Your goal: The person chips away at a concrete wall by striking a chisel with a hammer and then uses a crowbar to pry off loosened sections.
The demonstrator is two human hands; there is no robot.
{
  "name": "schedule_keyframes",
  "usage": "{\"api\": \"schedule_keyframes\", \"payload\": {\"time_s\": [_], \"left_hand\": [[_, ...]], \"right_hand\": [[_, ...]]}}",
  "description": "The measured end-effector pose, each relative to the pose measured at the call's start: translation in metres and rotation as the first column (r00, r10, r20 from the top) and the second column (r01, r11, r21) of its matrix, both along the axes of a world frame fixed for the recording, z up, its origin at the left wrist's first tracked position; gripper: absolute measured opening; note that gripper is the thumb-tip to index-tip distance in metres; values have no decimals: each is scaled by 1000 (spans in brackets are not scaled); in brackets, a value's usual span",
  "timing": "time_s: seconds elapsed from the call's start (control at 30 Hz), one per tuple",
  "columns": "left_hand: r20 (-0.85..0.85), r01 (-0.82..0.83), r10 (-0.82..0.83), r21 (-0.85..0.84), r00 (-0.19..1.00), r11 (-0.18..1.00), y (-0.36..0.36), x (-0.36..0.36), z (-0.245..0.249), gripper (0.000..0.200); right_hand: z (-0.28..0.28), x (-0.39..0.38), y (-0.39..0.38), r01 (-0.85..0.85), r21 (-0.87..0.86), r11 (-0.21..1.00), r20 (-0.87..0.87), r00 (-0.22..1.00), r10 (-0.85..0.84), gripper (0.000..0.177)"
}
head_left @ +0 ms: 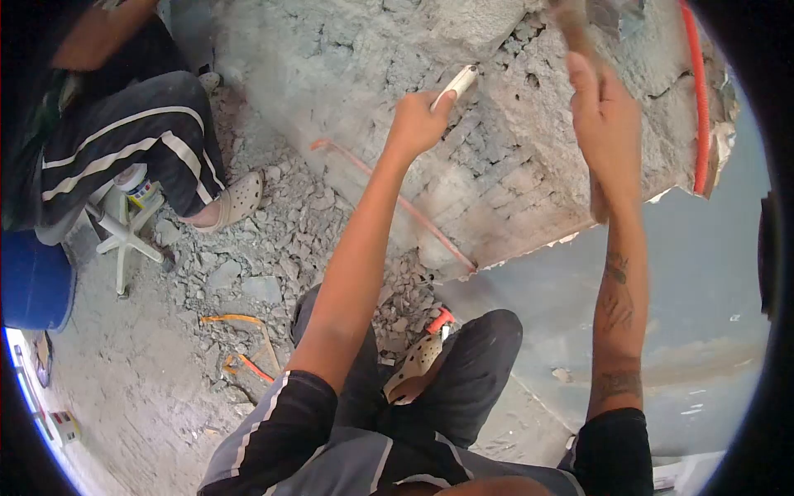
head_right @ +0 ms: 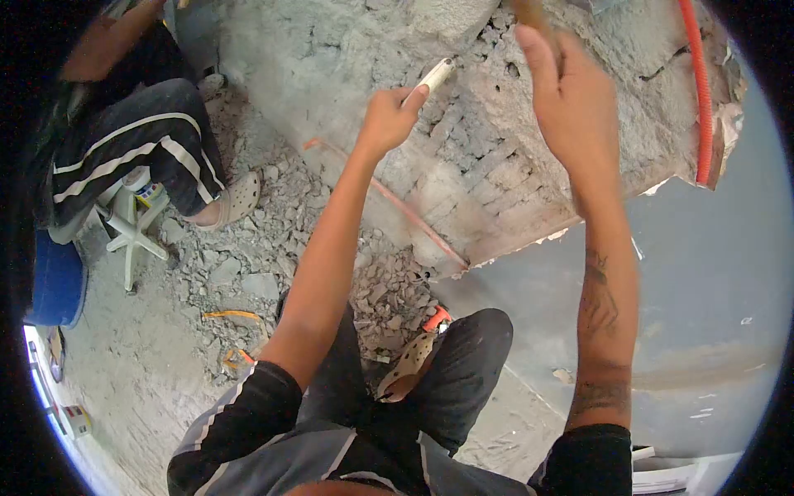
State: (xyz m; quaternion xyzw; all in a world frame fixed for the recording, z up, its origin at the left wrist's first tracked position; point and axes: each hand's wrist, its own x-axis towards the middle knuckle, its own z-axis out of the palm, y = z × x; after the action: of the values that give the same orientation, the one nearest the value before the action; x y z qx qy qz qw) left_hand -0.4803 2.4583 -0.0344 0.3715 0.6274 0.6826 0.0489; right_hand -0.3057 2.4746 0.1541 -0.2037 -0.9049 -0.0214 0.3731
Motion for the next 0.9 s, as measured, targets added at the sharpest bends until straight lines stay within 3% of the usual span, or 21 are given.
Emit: {"api": "schedule_keyframes", "payload": {"time_s": [0.03,0.17,0.2,0.23,0.3,0.37,0.4,0.5,0.57,0.6,0.63,0.7,0.73,0.8,0.83,0.87,0.9], "left_hand": [[-3,-8,8,1,1000,1000,0,0,-1,49],[-16,-35,35,46,999,998,1,-4,-3,53],[-28,-45,46,12,999,999,0,-5,-1,53],[-47,-41,39,-35,998,999,-1,-1,-2,53],[-20,-29,28,-23,999,999,-5,-1,3,53],[17,-2,3,-30,1000,1000,-5,1,-1,54],[13,-13,14,-48,1000,999,-3,-1,-1,54],[-4,-28,28,-35,1000,999,1,-1,-5,55],[-18,-30,30,0,999,1000,1,-1,-8,55],[-4,-27,27,-14,1000,1000,2,-2,-8,55],[12,-22,22,-27,1000,999,1,0,-7,56],[-29,-24,23,-48,999,999,-3,5,-8,53],[-57,-58,55,-52,997,997,-4,2,-5,50],[43,-6,10,-82,999,997,-2,2,-9,50],[137,39,-25,-102,990,994,-1,-1,-8,51],[136,35,-21,-105,990,994,-5,-1,-6,51],[256,97,-86,-32,963,995,-9,2,-4,50]], "right_hand": [[-1,1,-5,-60,16,998,-185,981,62,48],[-63,-17,47,-73,52,996,-225,971,82,48],[-69,-22,73,-27,91,995,44,999,23,48],[-75,-16,84,23,130,991,301,952,-62,49],[-39,-21,58,23,49,999,317,948,-38,52],[-18,-15,28,75,-89,993,120,991,-64,54],[-13,-13,19,74,-92,993,119,991,-63,54],[-18,-10,16,-98,-132,986,-199,978,70,49],[-59,-15,48,-117,95,989,-200,970,134,51],[-74,-13,76,7,104,995,117,993,-19,53],[-67,-14,75,10,105,994,117,993,-23,53],[-55,-10,73,162,-104,981,376,920,-112,55],[-48,-11,69,153,-92,984,371,922,-108,55],[-54,7,53,61,-240,969,140,990,-28,57],[-54,11,49,54,-240,969,137,990,-22,57],[-56,19,48,75,-320,944,64,996,-58,56],[-58,26,45,90,-400,912,-6,995,-100,56]]}}
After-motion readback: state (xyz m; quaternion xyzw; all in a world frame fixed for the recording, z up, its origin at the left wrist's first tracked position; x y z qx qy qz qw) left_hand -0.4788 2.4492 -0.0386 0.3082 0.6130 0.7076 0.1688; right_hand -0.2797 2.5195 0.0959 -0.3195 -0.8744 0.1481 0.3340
